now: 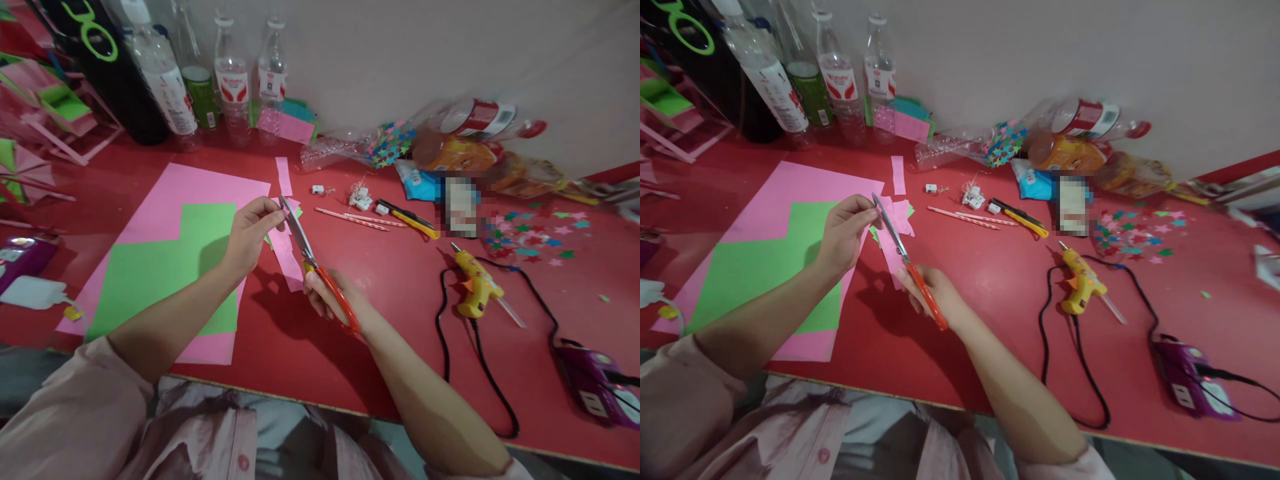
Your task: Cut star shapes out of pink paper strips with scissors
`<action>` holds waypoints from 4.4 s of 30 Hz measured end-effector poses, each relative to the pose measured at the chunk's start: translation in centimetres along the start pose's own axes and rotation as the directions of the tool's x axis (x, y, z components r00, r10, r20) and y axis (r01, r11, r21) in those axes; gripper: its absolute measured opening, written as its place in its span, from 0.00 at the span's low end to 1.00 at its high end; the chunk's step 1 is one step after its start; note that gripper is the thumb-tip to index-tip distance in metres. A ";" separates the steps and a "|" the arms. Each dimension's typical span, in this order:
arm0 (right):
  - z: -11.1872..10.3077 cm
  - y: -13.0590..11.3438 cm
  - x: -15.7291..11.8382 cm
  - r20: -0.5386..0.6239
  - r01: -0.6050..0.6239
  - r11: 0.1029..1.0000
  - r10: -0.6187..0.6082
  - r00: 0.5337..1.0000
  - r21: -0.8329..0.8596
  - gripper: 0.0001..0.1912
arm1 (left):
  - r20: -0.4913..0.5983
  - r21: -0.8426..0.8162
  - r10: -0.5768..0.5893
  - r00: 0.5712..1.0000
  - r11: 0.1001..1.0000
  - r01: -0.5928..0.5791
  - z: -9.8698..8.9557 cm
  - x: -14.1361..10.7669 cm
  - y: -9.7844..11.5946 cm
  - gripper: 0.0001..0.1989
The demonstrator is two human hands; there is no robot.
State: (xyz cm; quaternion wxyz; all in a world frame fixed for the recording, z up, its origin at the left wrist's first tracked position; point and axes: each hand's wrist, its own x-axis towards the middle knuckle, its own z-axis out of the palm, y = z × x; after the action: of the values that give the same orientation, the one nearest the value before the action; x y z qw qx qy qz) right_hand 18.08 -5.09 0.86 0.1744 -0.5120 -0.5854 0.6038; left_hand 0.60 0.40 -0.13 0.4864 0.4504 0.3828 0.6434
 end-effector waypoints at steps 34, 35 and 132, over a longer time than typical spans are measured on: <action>0.5 -0.3 -0.4 -0.035 0.008 1.000 -0.009 0.999 -0.010 0.23 | 0.007 -0.014 0.005 1.000 1.000 -0.004 0.2 -0.2 0.0 0.06; 0.5 -0.4 -0.4 -0.035 0.006 1.000 -0.006 0.999 -0.014 0.23 | 0.006 -0.016 0.001 1.000 1.000 -0.001 0.2 -0.2 0.0 0.06; -1.9 0.5 1.3 -0.373 0.117 0.993 -0.119 0.920 -0.030 0.13 | 0.553 0.619 -0.294 0.780 0.772 -0.148 0.0 -0.7 -0.5 0.05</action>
State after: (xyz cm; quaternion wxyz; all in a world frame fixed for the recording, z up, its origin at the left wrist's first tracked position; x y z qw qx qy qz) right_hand 19.29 -3.17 0.30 0.3171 -0.5822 -0.5733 0.4814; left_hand 0.79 -0.21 -0.73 0.4306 0.7562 0.4118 0.2705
